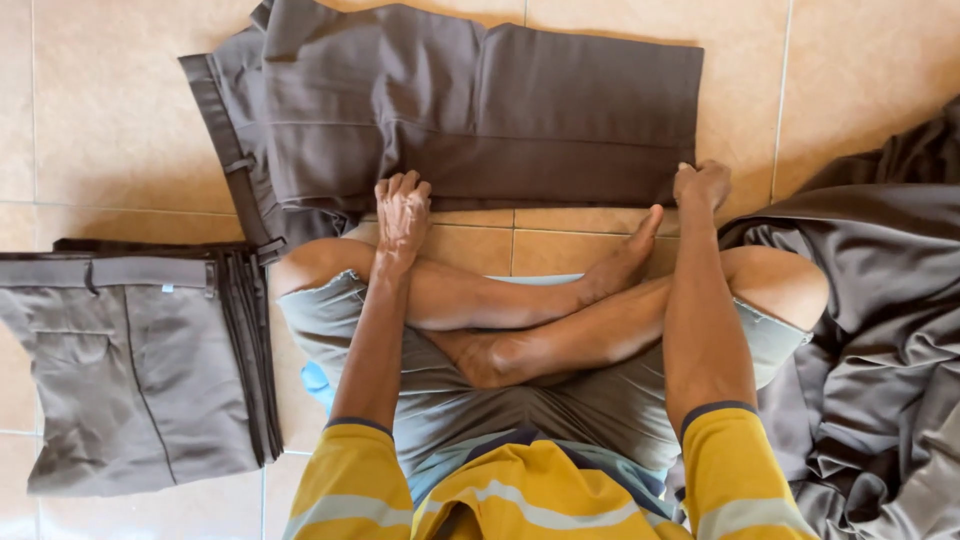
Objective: Folding brown pants while sitting on the floor and stacking them.
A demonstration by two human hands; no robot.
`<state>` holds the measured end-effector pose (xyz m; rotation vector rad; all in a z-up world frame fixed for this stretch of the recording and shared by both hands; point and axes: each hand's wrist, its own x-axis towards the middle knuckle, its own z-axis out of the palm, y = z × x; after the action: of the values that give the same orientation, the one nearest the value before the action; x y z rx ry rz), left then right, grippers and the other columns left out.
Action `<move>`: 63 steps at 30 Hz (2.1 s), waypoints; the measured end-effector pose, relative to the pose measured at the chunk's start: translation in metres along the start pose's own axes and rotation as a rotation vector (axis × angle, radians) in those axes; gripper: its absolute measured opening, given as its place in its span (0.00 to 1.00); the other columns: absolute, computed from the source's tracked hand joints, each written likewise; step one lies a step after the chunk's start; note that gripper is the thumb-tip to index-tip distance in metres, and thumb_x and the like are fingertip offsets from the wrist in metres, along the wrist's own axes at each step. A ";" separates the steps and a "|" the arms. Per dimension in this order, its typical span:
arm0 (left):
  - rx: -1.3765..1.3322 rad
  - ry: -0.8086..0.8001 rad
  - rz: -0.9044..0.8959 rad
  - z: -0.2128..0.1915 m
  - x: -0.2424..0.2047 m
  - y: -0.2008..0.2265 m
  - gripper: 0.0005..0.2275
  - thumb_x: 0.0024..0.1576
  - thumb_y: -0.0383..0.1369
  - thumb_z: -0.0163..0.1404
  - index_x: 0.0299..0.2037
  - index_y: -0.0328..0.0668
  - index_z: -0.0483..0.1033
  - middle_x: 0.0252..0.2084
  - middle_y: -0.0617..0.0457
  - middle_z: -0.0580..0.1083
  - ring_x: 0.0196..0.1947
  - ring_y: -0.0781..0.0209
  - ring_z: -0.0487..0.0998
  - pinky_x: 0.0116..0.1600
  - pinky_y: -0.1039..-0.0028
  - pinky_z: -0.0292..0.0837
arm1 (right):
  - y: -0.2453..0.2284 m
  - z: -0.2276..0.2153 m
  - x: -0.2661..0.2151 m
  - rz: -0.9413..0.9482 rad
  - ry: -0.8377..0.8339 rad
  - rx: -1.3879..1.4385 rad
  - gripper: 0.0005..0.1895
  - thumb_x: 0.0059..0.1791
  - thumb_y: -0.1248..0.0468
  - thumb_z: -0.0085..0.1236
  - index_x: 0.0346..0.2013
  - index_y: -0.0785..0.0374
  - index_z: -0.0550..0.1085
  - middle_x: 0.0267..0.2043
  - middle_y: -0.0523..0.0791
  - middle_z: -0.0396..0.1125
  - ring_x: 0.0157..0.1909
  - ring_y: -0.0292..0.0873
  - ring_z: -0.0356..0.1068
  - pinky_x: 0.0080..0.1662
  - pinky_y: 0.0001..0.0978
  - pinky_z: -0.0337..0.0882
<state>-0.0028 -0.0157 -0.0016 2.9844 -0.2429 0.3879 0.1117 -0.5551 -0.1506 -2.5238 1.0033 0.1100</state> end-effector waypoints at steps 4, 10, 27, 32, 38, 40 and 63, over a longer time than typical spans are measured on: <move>-0.026 0.028 0.039 0.023 -0.002 -0.008 0.07 0.46 0.29 0.63 0.31 0.52 0.79 0.41 0.56 0.76 0.42 0.56 0.78 0.55 0.63 0.65 | 0.009 0.006 0.004 0.000 0.021 -0.024 0.18 0.46 0.53 0.69 0.43 0.62 0.81 0.36 0.53 0.74 0.41 0.56 0.78 0.43 0.45 0.78; -0.050 0.172 0.150 0.003 0.009 -0.004 0.04 0.46 0.27 0.54 0.27 0.51 0.76 0.30 0.56 0.72 0.34 0.58 0.76 0.52 0.63 0.64 | 0.009 0.008 -0.001 -0.056 0.097 -0.050 0.20 0.49 0.47 0.68 0.39 0.62 0.81 0.39 0.52 0.74 0.48 0.55 0.76 0.50 0.43 0.76; -0.148 -0.020 -0.145 0.013 -0.001 0.001 0.30 0.51 0.43 0.64 0.60 0.36 0.70 0.73 0.33 0.51 0.70 0.30 0.56 0.65 0.38 0.58 | 0.003 -0.005 0.002 0.186 0.011 0.300 0.06 0.50 0.73 0.48 0.33 0.60 0.63 0.38 0.42 0.66 0.34 0.32 0.69 0.32 0.25 0.69; 0.043 -0.411 -0.465 0.042 -0.011 -0.004 0.53 0.49 0.73 0.51 0.78 0.58 0.40 0.78 0.35 0.35 0.77 0.34 0.42 0.65 0.25 0.45 | -0.011 -0.022 -0.020 0.075 0.087 0.161 0.11 0.51 0.64 0.59 0.38 0.72 0.72 0.35 0.55 0.73 0.29 0.45 0.78 0.29 0.34 0.77; -0.070 -0.624 -0.543 -0.005 0.003 0.005 0.52 0.50 0.70 0.50 0.79 0.60 0.35 0.79 0.34 0.35 0.79 0.33 0.36 0.68 0.23 0.33 | 0.008 0.006 0.003 0.037 0.165 0.144 0.18 0.49 0.55 0.71 0.43 0.62 0.73 0.41 0.53 0.69 0.48 0.56 0.75 0.45 0.48 0.75; -0.085 -0.655 -0.555 -0.007 0.006 -0.001 0.53 0.50 0.70 0.49 0.79 0.61 0.34 0.79 0.35 0.33 0.79 0.34 0.34 0.68 0.22 0.33 | 0.010 0.009 0.004 0.026 0.145 0.114 0.18 0.49 0.51 0.70 0.41 0.61 0.75 0.40 0.52 0.70 0.48 0.55 0.75 0.45 0.47 0.76; -0.156 -0.375 -0.095 0.038 -0.005 0.003 0.36 0.53 0.47 0.59 0.73 0.53 0.60 0.76 0.35 0.51 0.75 0.32 0.52 0.69 0.27 0.43 | -0.116 -0.088 -0.135 -0.499 0.025 0.058 0.14 0.49 0.68 0.56 0.47 0.75 0.73 0.41 0.65 0.71 0.46 0.65 0.76 0.46 0.58 0.78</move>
<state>0.0011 -0.0237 -0.0386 2.8756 -0.1548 -0.1966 0.0838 -0.4294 0.0003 -2.6416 0.3550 -0.0968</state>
